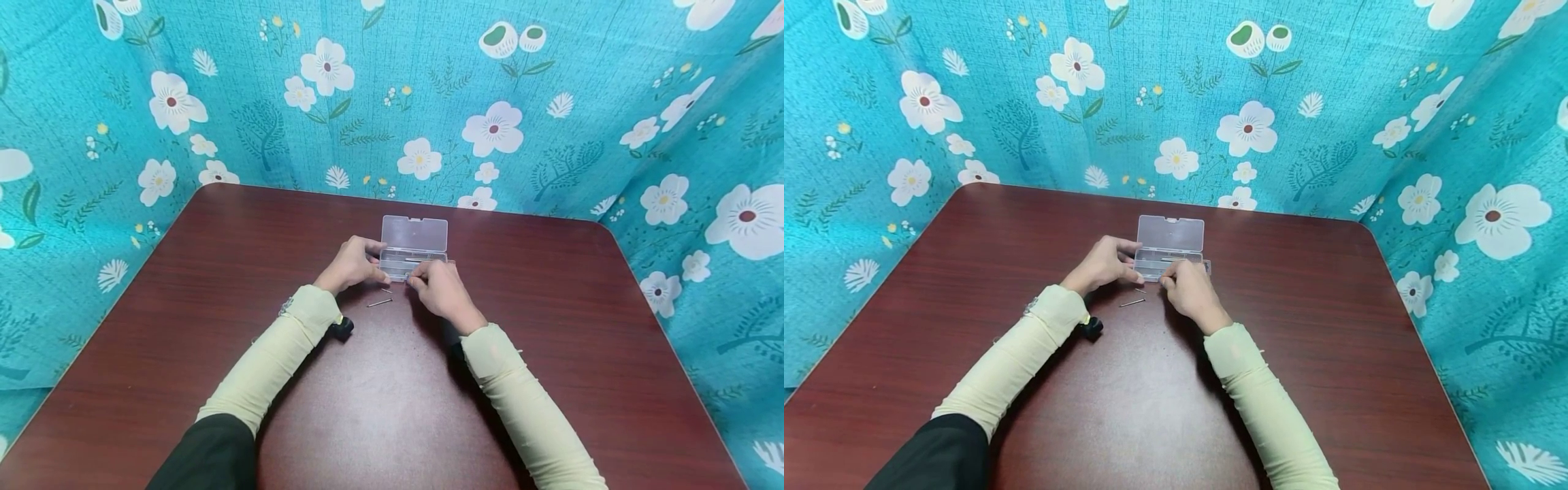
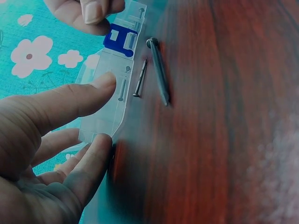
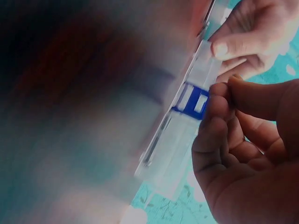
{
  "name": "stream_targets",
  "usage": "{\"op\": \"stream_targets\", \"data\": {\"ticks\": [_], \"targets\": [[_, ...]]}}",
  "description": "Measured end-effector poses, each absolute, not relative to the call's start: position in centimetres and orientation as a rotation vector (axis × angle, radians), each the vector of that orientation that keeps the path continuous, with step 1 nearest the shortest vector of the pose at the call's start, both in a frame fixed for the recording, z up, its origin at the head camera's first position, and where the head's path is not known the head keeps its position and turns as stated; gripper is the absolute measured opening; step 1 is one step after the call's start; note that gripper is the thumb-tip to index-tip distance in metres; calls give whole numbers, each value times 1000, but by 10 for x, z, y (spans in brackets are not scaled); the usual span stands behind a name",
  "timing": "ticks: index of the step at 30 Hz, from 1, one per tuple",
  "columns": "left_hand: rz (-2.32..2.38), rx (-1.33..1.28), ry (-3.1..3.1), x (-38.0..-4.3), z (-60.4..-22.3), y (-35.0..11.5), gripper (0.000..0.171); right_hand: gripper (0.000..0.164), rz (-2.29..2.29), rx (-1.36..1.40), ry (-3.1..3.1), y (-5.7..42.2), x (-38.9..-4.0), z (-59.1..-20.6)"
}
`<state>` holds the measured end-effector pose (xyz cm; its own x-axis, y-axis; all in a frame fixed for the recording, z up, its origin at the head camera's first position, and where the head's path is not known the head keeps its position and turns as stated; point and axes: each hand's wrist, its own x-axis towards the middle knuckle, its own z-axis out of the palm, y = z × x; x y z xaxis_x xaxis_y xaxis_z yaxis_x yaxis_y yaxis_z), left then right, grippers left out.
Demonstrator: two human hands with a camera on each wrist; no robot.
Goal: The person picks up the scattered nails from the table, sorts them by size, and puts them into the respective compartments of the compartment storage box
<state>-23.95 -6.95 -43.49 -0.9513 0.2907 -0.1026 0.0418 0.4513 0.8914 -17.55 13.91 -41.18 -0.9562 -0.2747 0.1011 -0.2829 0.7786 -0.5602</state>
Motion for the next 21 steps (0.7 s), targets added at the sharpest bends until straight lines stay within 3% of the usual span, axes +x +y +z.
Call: {"op": "stream_targets", "data": {"ticks": [10,21], "targets": [[1481,255,2453,-240,-433,-70,77,10,763,784,-2959,116,-168,-414],[1469,279,2457,-239,-431,-69,74,9,674,874,-2985,103,-167,-415]]}}
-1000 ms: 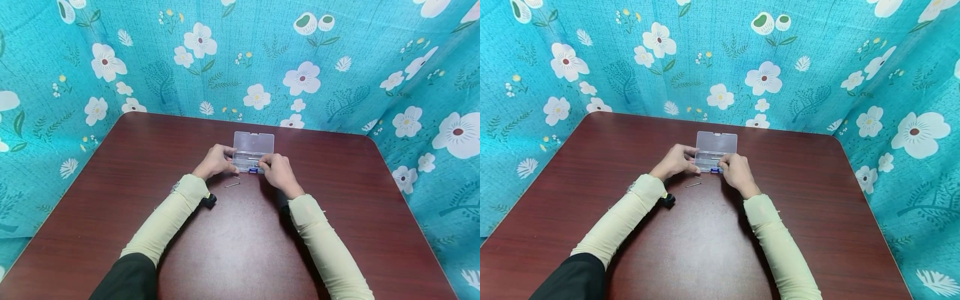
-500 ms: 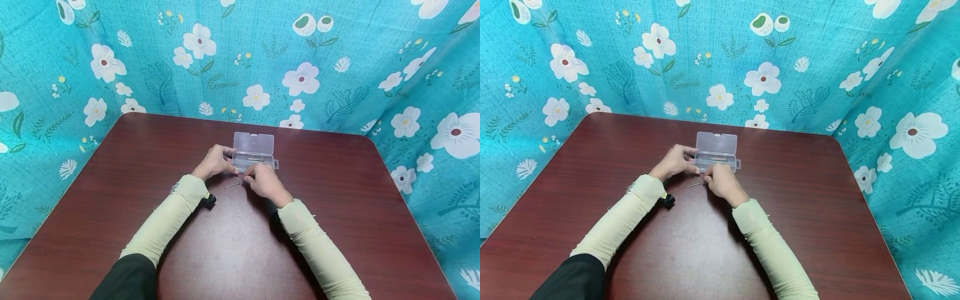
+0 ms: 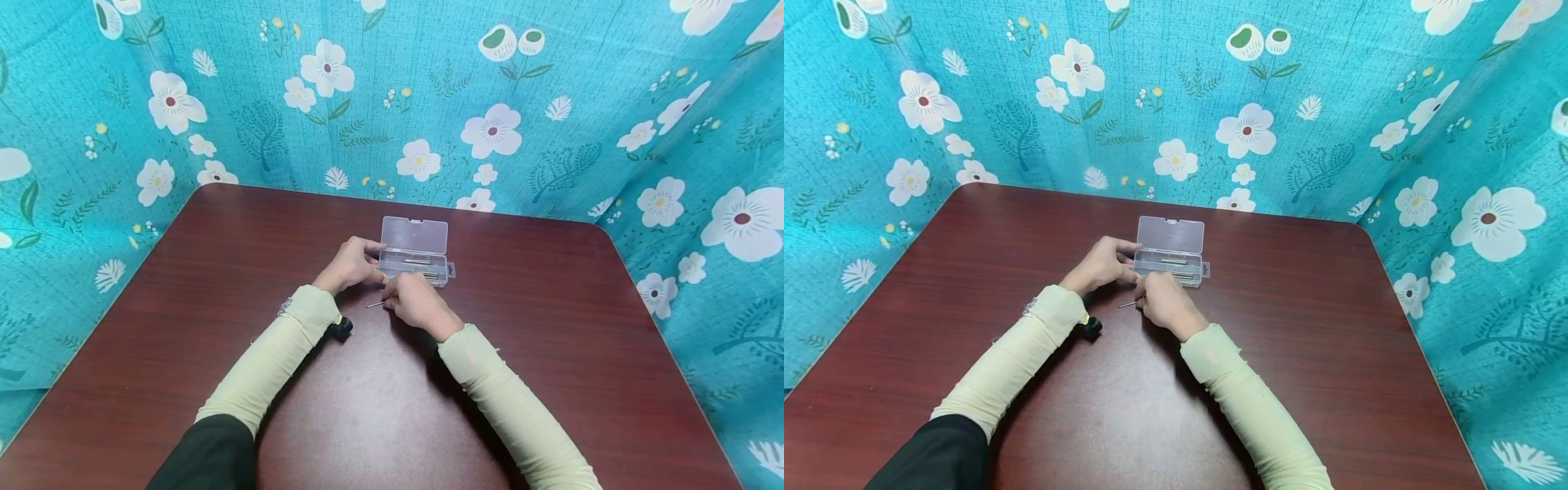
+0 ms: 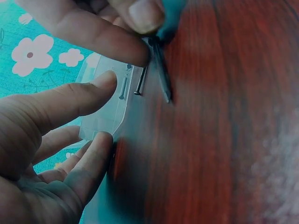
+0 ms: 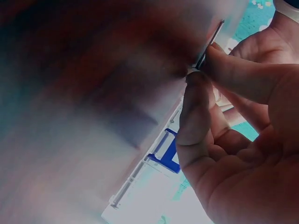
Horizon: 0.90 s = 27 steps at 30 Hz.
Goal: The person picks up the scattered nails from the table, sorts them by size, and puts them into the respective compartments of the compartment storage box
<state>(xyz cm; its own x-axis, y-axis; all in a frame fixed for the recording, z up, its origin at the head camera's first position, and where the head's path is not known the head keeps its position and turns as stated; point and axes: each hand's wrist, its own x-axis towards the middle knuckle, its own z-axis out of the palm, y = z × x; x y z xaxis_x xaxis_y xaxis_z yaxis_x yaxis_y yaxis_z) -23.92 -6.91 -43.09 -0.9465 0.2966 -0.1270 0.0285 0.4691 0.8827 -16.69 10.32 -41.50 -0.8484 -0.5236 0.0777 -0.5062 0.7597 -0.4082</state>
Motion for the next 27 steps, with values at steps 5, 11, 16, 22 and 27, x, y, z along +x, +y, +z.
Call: {"op": "stream_targets", "data": {"ticks": [5,11,16,22,27], "targets": [[1475,294,2453,-239,-431,-70,73,11,-586,-846,2899,101,-168,-416],[1478,297,2451,-241,-431,-70,71,19,-492,-870,2875,100,-168,-416],[1462,276,2450,-240,-431,-69,72,18,-490,-859,2889,102,-167,-418],[1458,262,2461,-241,-431,-69,73,14,-583,-769,2896,105,-166,-416],[1456,259,2460,-241,-432,-69,75,13,-733,-719,2861,110,-169,-409]]}}
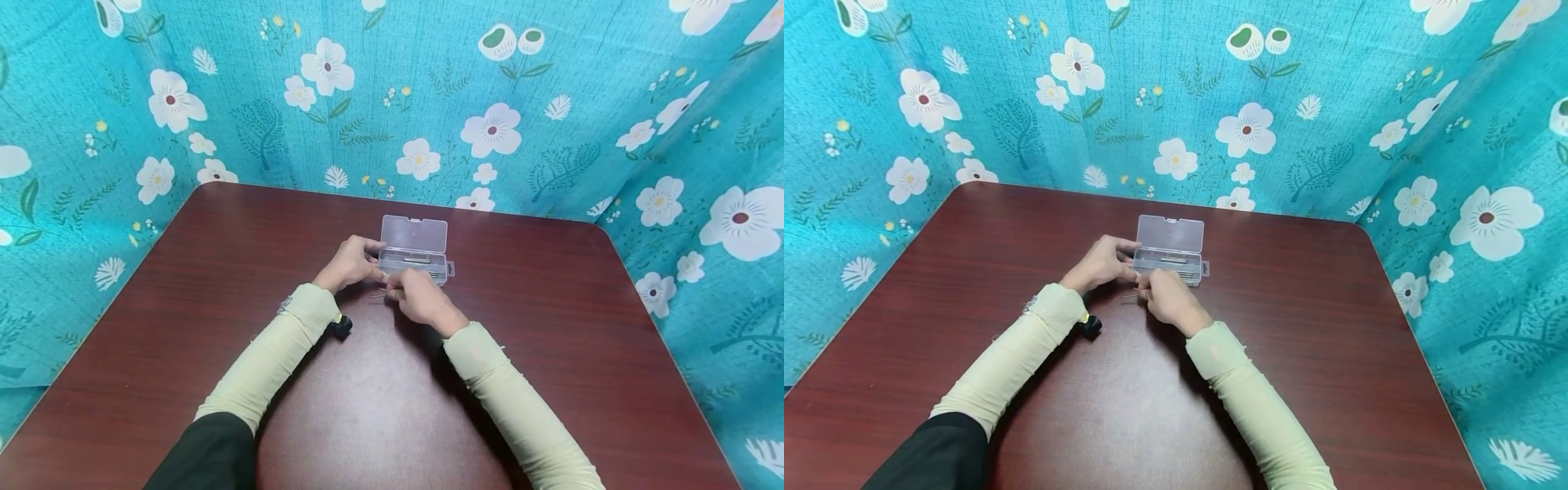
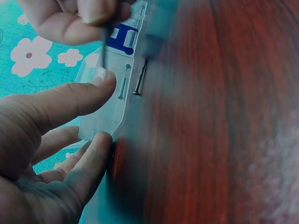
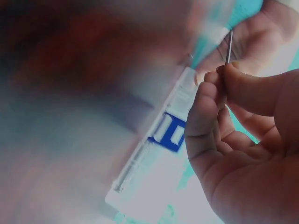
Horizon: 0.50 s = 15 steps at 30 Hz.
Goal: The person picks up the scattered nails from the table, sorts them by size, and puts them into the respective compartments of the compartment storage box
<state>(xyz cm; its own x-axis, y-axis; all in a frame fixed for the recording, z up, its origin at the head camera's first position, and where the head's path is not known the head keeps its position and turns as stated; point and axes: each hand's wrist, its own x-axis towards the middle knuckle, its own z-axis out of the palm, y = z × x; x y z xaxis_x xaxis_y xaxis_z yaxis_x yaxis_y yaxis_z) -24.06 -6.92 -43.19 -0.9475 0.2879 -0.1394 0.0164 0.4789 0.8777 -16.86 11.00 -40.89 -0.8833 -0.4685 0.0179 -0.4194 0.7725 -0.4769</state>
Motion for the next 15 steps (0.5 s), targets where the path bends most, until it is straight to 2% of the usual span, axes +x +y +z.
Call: {"op": "stream_targets", "data": {"ticks": [15], "targets": [[1517,296,2445,-240,-435,-69,78,18,-955,-497,2949,141,-183,-391]]}}
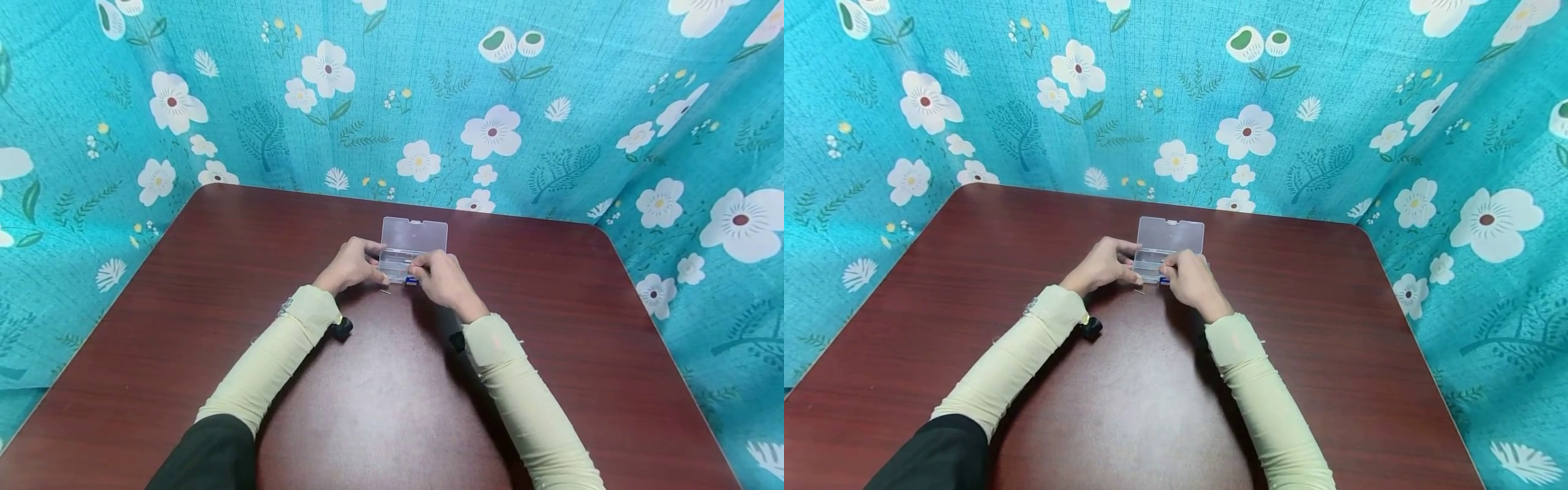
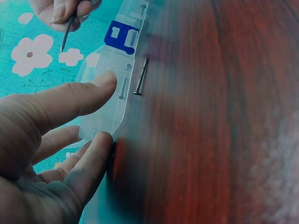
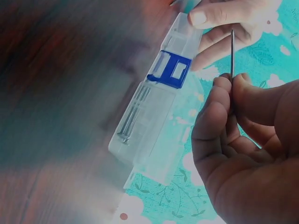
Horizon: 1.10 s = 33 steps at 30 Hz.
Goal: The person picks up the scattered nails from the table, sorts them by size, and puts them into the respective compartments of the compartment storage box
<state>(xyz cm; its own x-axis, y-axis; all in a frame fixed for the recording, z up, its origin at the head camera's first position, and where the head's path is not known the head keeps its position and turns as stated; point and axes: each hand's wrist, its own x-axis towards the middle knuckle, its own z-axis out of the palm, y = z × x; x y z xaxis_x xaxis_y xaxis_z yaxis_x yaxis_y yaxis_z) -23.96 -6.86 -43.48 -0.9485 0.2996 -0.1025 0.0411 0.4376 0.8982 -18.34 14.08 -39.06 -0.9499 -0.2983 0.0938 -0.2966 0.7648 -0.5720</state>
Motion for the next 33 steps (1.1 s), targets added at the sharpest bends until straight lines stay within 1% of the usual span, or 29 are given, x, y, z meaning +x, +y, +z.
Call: {"op": "stream_targets", "data": {"ticks": [17,28,33], "targets": [[1476,261,2454,-239,-434,-69,79,20,-963,-245,2989,158,-191,-393],[1479,261,2435,-239,-435,-69,79,23,-877,-206,3037,170,-197,-401],[1488,259,2438,-241,-434,-69,80,21,-836,-200,3076,174,-199,-402]]}}
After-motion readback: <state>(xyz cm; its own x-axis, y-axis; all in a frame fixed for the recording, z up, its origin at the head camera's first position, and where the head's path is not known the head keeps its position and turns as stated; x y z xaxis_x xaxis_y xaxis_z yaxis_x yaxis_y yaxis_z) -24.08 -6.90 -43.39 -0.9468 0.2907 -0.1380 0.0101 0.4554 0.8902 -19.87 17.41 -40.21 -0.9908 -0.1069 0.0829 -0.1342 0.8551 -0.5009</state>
